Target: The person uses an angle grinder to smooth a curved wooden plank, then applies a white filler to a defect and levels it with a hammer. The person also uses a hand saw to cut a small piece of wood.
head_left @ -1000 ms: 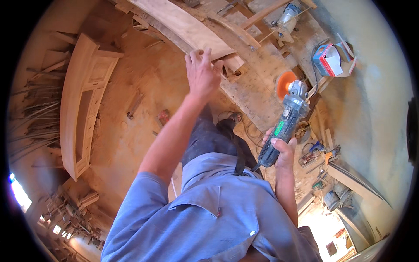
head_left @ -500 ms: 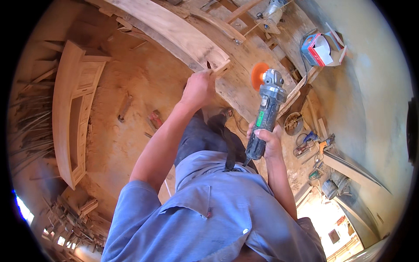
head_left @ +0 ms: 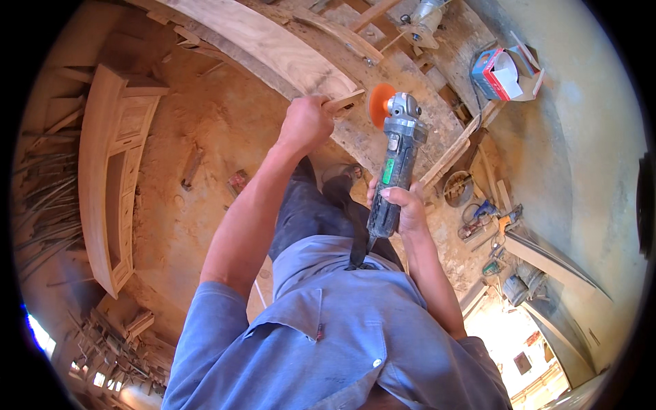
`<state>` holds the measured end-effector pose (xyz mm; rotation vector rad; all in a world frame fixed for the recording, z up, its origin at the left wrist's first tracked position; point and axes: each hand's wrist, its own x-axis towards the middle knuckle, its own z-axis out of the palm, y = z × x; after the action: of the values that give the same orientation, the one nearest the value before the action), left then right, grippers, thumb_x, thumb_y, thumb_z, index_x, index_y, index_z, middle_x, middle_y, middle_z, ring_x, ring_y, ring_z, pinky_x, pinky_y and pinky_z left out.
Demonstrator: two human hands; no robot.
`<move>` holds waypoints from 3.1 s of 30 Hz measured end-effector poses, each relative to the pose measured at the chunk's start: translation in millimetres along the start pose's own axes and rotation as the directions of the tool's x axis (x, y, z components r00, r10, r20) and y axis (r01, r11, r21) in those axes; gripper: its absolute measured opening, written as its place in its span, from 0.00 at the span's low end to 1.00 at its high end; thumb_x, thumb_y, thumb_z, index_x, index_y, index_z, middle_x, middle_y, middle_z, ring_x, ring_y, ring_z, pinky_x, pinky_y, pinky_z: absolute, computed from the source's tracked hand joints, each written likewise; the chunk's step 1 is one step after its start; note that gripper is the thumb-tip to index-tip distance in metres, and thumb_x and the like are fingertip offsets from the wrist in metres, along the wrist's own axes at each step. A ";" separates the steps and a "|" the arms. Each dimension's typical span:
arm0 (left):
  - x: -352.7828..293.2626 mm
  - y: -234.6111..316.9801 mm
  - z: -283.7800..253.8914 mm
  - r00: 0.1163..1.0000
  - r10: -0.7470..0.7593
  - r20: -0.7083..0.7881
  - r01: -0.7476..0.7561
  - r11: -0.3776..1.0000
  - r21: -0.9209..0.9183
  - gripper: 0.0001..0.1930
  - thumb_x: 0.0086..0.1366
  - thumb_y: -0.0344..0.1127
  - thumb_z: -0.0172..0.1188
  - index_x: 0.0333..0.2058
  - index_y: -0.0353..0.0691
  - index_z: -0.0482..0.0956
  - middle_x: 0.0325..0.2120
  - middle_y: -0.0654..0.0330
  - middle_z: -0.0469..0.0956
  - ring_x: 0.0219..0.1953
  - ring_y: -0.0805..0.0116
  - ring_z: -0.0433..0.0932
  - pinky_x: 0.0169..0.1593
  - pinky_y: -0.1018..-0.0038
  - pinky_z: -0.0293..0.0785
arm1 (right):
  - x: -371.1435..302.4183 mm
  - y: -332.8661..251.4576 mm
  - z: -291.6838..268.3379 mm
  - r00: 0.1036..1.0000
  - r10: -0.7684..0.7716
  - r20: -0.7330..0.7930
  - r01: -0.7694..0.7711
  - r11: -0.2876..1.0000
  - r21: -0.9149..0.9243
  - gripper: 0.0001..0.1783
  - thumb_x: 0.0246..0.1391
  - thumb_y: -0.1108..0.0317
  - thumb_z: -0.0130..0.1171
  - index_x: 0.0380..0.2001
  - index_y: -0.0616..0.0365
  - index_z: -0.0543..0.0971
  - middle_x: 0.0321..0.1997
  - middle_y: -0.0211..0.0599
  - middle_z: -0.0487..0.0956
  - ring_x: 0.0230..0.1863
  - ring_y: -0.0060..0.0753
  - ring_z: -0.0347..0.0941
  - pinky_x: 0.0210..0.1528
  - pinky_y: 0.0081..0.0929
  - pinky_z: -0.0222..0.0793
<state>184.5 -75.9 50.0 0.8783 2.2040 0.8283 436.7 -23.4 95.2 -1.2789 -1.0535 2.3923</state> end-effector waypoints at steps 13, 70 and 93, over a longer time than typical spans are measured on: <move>4.9 -4.4 -5.4 0.996 -0.024 0.087 0.037 0.987 -0.154 0.13 0.66 0.33 0.55 0.35 0.29 0.84 0.20 0.41 0.76 0.25 0.54 0.77 0.35 0.61 0.74 | 18.0 25.5 19.7 1.000 -0.008 0.024 0.005 0.995 0.104 0.27 0.37 0.65 0.64 0.44 0.65 0.76 0.34 0.44 0.81 0.31 0.37 0.81 0.35 0.36 0.81; 28.3 -15.6 -27.2 0.895 0.430 0.120 -0.445 0.833 0.330 0.14 0.60 0.27 0.60 0.45 0.35 0.82 0.40 0.48 0.77 0.46 0.45 0.79 0.48 0.56 0.76 | -4.7 12.9 19.6 0.992 -0.022 -0.127 0.028 0.998 0.048 0.23 0.38 0.71 0.66 0.41 0.68 0.78 0.32 0.43 0.82 0.28 0.35 0.81 0.33 0.33 0.80; 32.7 -15.8 -25.6 0.873 0.474 0.112 -0.482 0.806 0.343 0.09 0.58 0.28 0.61 0.39 0.35 0.83 0.37 0.50 0.77 0.43 0.45 0.80 0.45 0.56 0.77 | -2.0 -3.0 34.8 0.982 0.010 -0.187 -0.050 0.977 -0.205 0.24 0.38 0.72 0.68 0.43 0.66 0.77 0.33 0.40 0.81 0.29 0.29 0.79 0.36 0.28 0.77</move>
<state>141.0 -68.8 44.1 1.6704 2.1775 0.6260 409.8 -39.2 111.0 -1.5634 -1.2622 2.1765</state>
